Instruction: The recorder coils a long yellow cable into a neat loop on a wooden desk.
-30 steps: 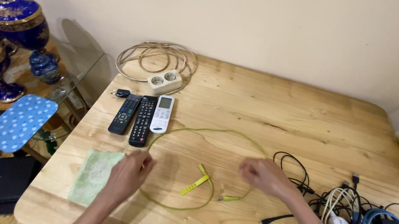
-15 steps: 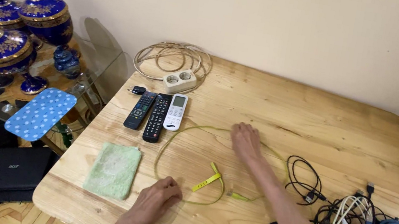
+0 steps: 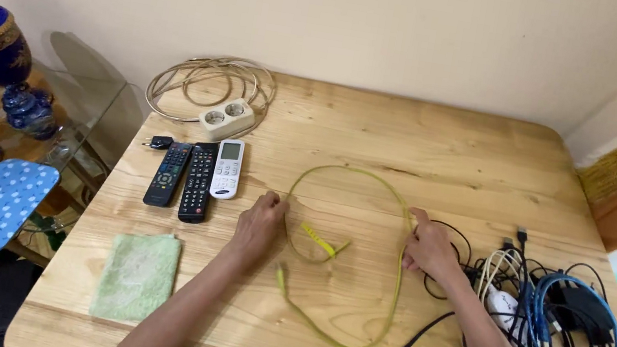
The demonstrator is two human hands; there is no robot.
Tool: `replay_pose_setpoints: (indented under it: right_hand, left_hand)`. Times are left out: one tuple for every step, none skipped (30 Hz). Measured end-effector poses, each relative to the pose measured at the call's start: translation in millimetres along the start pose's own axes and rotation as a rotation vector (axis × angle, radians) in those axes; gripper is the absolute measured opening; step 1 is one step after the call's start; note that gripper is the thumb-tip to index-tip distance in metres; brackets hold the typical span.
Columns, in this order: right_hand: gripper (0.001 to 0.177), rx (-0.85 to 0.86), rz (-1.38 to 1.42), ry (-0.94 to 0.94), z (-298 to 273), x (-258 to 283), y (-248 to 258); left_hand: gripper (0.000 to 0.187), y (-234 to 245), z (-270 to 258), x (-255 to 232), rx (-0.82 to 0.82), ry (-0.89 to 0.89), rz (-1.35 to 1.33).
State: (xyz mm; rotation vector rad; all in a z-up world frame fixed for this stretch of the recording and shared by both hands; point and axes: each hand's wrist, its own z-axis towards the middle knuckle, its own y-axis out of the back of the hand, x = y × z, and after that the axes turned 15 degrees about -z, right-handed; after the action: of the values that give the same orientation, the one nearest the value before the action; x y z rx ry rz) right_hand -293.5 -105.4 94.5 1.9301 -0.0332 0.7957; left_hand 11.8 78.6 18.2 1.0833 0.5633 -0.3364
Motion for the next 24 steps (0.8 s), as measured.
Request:
replay_pose_setpoints:
  right_hand:
    - [0.06,0.0,0.003,-0.003,-9.0,0.3,1.7]
    - [0.044,0.035,-0.09,0.014,-16.0,1.8,4.8]
    - [0.03,0.07,-0.184,0.03,-23.1,3.7,7.7]
    - [0.03,0.071,-0.184,0.035,-23.8,2.9,8.3]
    - [0.022,0.113,-0.416,0.082,-24.5,2.3,8.7]
    - [0.022,0.153,-0.651,0.129,-25.4,1.1,9.8]
    - [0.022,0.154,-0.654,0.133,-19.2,-0.9,7.2]
    - [0.024,0.02,-0.581,0.193,-14.1,-3.7,4.0]
    - [0.027,-0.114,-0.506,0.252,-8.8,-6.7,1.0]
    - [0.027,-0.112,-0.506,0.251,-7.5,7.3,4.3]
    - [0.026,-0.161,-0.439,0.265,-6.2,21.2,7.8]
    - [0.026,-0.21,-0.372,0.279,-4.3,36.0,11.4]
    - [0.026,-0.211,-0.37,0.279,18.0,31.0,-0.3]
    - [0.025,-0.231,-0.356,0.263,41.1,26.3,-11.6]
    - [0.025,-0.252,-0.341,0.246,64.2,21.9,-22.8]
    - [0.025,-0.254,-0.34,0.25,80.7,20.3,-32.6]
    - [0.025,-0.404,-0.312,0.372,97.4,19.0,-42.2]
    - [0.026,-0.555,-0.281,0.495,114.7,18.6,-52.1]
    - [0.026,-0.558,-0.278,0.5,117.4,29.1,-56.7]
    - [0.027,-0.564,-0.258,0.494,119.9,39.0,-61.3]
    - [0.029,-0.57,-0.239,0.488,122.5,49.2,-65.9]
    - [0.029,-0.572,-0.236,0.493,122.4,56.8,-67.8]
    - [0.029,-0.561,-0.241,0.488,122.3,64.6,-69.9]
    - [0.03,-0.55,-0.248,0.482,121.8,71.1,-71.4]
  left_hand:
    - [0.03,9.2,0.1,-12.1,0.004,-0.002,0.001]
    - [0.034,18.7,0.9,-24.1,-0.028,-0.006,-0.073]
    - [0.04,28.5,1.5,-35.8,-0.06,-0.011,-0.147]
    - [0.04,27.5,-1.2,-35.0,-0.063,-0.009,-0.144]
    - [0.032,26.6,-4.0,-34.0,-0.053,0.022,-0.175]
    - [0.024,24.6,-6.9,-33.5,-0.043,0.052,-0.207]
    - [0.024,26.2,-7.4,-33.0,-0.048,0.055,-0.206]
    - [0.02,27.5,-8.0,-32.8,-0.026,0.033,-0.231]
    - [0.017,28.6,-8.5,-32.7,-0.005,0.011,-0.256]
    - [0.017,25.4,-8.7,-28.1,-0.004,0.012,-0.256]
    - [0.015,22.2,-8.8,-23.5,-0.005,-0.005,-0.263]
    - [0.013,19.9,-8.1,-18.6,-0.008,-0.023,-0.269]
    - [0.013,20.2,-8.3,-18.2,-0.007,-0.024,-0.268]
    - [0.013,20.6,-8.0,-17.6,-0.011,-0.034,-0.283]
    - [0.012,21.1,-7.7,-17.1,-0.015,-0.044,-0.299]
    - [0.012,22.4,-7.5,-16.5,-0.018,-0.045,-0.296]
    - [0.011,23.8,-7.4,-16.0,-0.012,-0.017,-0.29]
    - [0.009,25.9,-7.0,-14.8,-0.006,0.011,-0.282]
    - [0.009,28.6,-3.1,-15.8,-0.01,0.01,-0.277]
    - [0.012,30.8,0.6,-16.9,0.013,0.092,-0.286]
    - [0.014,33.0,4.5,-17.8,0.036,0.173,-0.295]
    - [0.014,28.6,11.3,-12.7,0.031,0.172,-0.291]
    - [0.021,24.4,18.2,-7.3,-0.047,0.091,-0.308]
    - [0.027,18.9,25.0,-2.5,-0.124,0.01,-0.327]
